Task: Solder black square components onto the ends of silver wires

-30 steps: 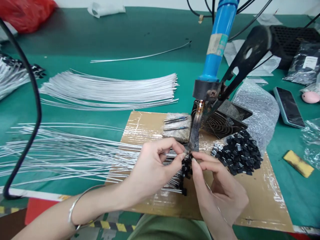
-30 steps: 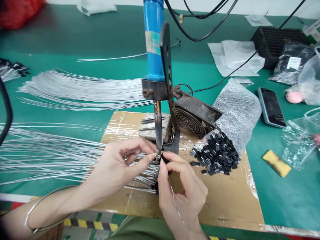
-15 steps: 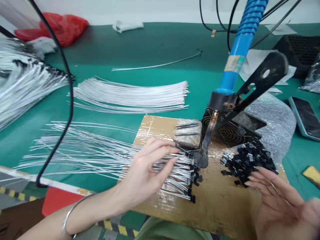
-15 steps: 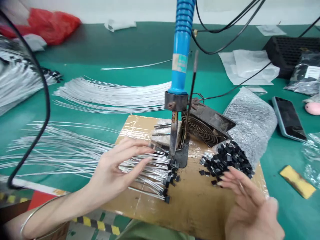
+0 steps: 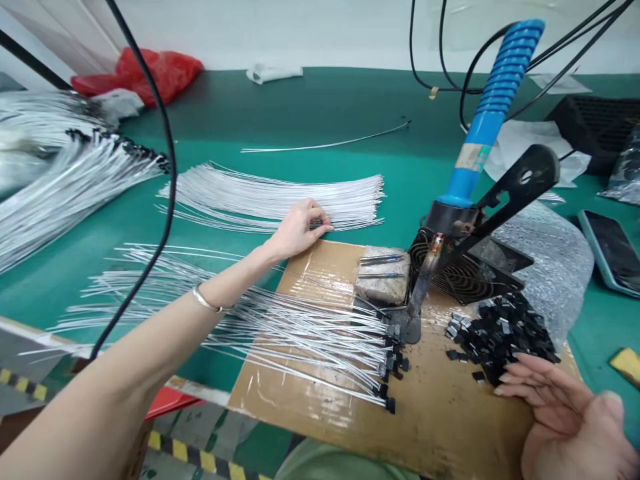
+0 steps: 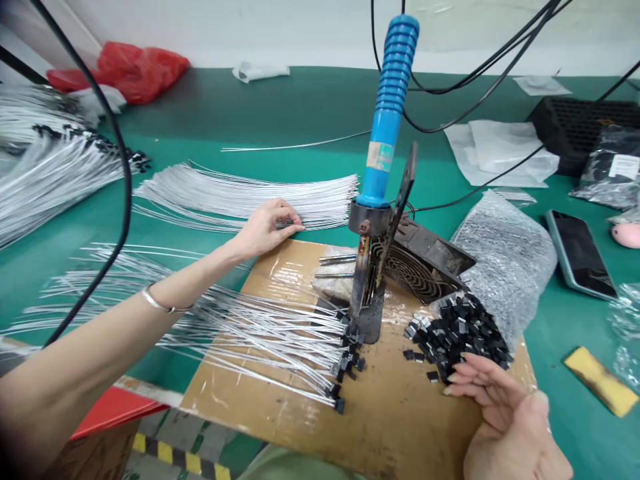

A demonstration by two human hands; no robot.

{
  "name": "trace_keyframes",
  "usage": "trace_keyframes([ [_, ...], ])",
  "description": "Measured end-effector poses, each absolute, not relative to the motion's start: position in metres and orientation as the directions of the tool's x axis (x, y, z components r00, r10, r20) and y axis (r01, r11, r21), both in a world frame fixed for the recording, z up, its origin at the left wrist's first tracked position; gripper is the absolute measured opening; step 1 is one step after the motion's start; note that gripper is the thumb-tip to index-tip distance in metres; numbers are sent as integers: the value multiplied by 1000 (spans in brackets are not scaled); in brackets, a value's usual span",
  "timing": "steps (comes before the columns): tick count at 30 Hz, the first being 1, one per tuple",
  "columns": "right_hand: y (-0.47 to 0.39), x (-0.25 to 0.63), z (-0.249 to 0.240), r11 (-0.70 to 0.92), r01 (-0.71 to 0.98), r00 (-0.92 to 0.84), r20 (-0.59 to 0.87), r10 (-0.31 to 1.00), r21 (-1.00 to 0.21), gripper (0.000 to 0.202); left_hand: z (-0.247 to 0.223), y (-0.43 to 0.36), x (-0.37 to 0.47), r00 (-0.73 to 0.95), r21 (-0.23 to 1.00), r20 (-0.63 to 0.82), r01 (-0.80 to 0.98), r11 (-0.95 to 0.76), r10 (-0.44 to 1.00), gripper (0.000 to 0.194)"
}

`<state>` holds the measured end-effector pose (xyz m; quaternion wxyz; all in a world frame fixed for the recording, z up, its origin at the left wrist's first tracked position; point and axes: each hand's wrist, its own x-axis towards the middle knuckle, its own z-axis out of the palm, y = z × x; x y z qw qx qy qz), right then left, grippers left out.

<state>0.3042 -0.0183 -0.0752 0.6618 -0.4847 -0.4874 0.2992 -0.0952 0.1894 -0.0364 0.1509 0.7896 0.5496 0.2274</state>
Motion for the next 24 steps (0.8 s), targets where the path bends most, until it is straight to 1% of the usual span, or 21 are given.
trace_keyframes([
  [5, -33, 291, -78, 232, 109, 553, 253, 794, -967, 50, -32, 191, -99, 330, 518, 222, 757, -398, 917, 10],
  [6, -36, 285, -77, 193, 106, 594, 218, 774, -975, 51, -30, 190, -100, 322, 527, 237, 750, -400, 917, 9],
  [7, -39, 278, -74, 130, 105, 691, 167, 703, -986, 54, -28, 190, -102, 310, 538, 253, 742, -400, 916, 9],
  [8, -41, 271, -70, 20, 84, 737, 76, 671, -996, 53, -26, 190, -104, 296, 552, 268, 733, -398, 917, 9],
  [9, -43, 264, -66, -26, 68, 773, 36, 634, -997, 52, -24, 190, -105, 281, 568, 281, 722, -395, 918, 9],
  [11, -45, 253, -59, -64, 50, 789, 0, 615, -997, 50, -20, 188, -108, 254, 610, 291, 693, -384, 922, 10],
  [16, -45, 249, -54, -40, 40, 778, 6, 629, -998, 50, -5, 175, -110, 232, 705, 238, 627, -332, 943, 13],
  [19, -44, 249, -53, -28, 47, 785, 19, 620, -998, 52, 9, 160, -107, 238, 708, 213, 631, -317, 948, 16],
  [22, -44, 250, -55, -29, 51, 798, 23, 602, -998, 53, 25, 141, -104, 260, 682, 181, 662, -312, 948, 18],
  [24, -46, 254, -58, -22, 48, 799, 26, 601, -999, 55, 33, 128, -102, 299, 684, 116, 667, -294, 947, 20],
])
